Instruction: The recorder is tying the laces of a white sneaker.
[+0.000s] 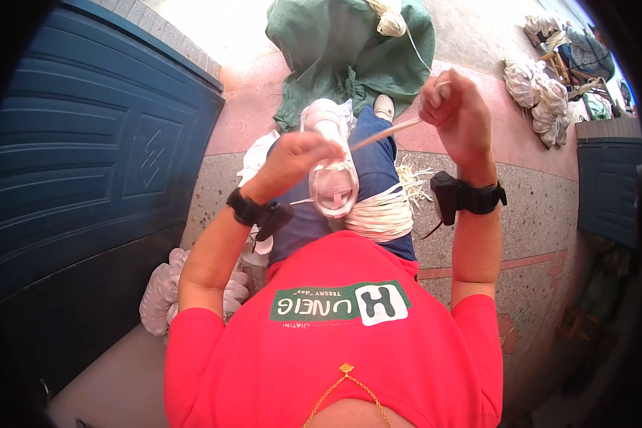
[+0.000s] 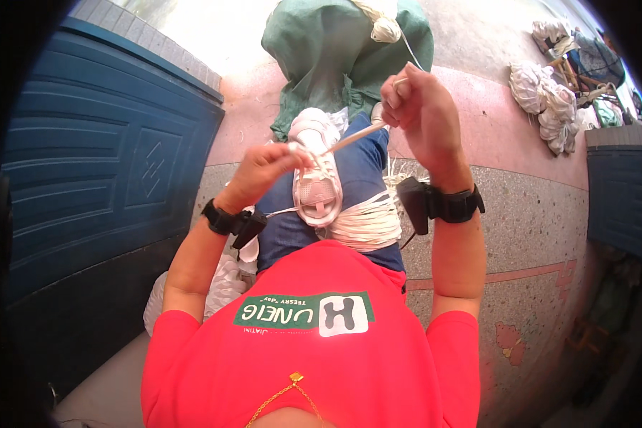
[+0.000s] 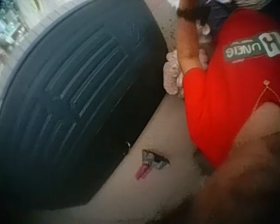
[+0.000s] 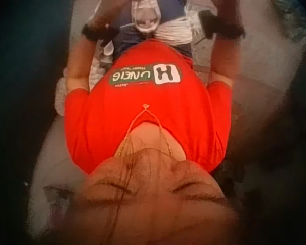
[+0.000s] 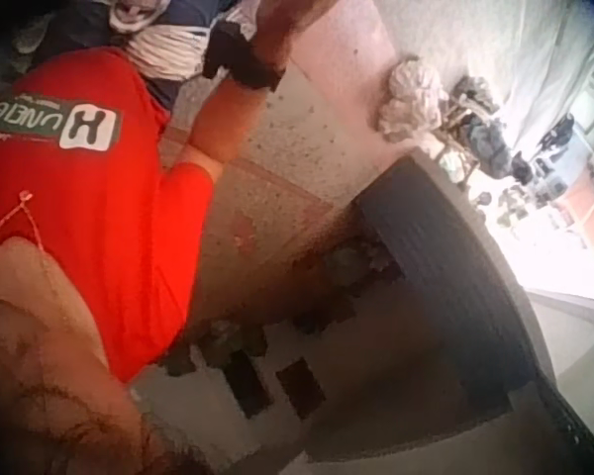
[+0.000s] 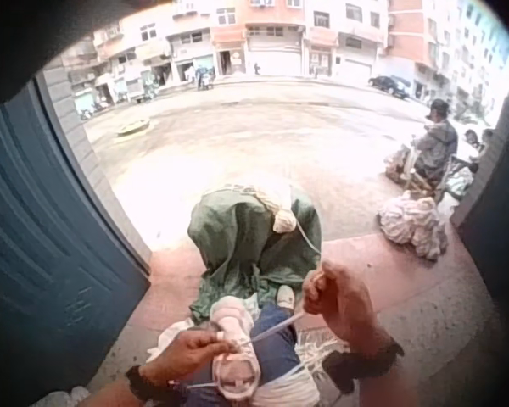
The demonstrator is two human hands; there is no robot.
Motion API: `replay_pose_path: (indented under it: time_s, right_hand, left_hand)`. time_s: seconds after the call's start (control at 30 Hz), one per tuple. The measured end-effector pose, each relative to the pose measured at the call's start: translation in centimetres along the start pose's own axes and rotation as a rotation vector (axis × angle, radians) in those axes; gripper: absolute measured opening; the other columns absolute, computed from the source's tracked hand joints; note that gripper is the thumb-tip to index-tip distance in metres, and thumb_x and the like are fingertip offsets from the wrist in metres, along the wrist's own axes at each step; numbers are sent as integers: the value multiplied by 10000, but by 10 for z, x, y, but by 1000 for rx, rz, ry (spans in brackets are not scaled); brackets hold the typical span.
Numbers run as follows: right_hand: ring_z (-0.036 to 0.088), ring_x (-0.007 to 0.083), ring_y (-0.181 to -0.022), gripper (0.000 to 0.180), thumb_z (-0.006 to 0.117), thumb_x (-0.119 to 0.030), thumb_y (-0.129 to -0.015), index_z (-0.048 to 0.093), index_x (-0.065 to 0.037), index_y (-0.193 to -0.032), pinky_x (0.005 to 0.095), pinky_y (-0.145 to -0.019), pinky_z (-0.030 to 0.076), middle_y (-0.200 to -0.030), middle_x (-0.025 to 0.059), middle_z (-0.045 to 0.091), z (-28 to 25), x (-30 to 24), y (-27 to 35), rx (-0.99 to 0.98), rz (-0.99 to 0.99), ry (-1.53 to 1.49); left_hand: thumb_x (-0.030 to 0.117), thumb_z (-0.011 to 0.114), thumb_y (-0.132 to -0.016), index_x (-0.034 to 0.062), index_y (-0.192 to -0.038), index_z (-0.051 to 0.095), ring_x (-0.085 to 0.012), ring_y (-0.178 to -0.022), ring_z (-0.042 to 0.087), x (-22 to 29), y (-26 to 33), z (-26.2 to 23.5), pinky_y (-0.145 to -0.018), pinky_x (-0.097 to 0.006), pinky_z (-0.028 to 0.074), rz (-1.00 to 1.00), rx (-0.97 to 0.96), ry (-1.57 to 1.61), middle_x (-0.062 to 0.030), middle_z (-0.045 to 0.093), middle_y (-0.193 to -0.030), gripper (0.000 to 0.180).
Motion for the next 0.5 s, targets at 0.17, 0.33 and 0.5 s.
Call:
replay_pose_path:
  time_s: [0.17,0.33,0.5]
  right_hand:
    - [621,317,-807,150,617,-147,-963,642,-22,-1040,381,-735,496,-851,158,644,-53,55,28,190,-213,1106]
    - [655,388,-895,138,620,-120,-921,713,-32,-973,461,-805,523,-937,195,682,-42,167,76,-133,-41,1288]
    - [613,363,-856,175,601,-179,-928,700,-60,-846,490,-751,495,-877,141,652,-34,198,77,48,-9,1417]
  left_hand:
    - [184,568,-1052,22,-1095,628,-135,-786,607,-4,-5,-121,-782,-295,507,50,354,776,-35,615,-821,177]
    - [115,560,-1030,-12,-1137,615,-82,-634,444,-36,37,-182,-629,-252,403,-15,578,536,23,480,-714,175]
    - [106,596,-973,7,-1176,703,-79,-746,593,-98,53,-75,-715,-228,482,-387,326,-45,13,638,-822,249]
Point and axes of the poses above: each hand's wrist, its own y-axis away from the middle knuckle, its own z-axis out of the palm, x = y × z, the point moved 7 cm from there along -y, towards the middle knuckle
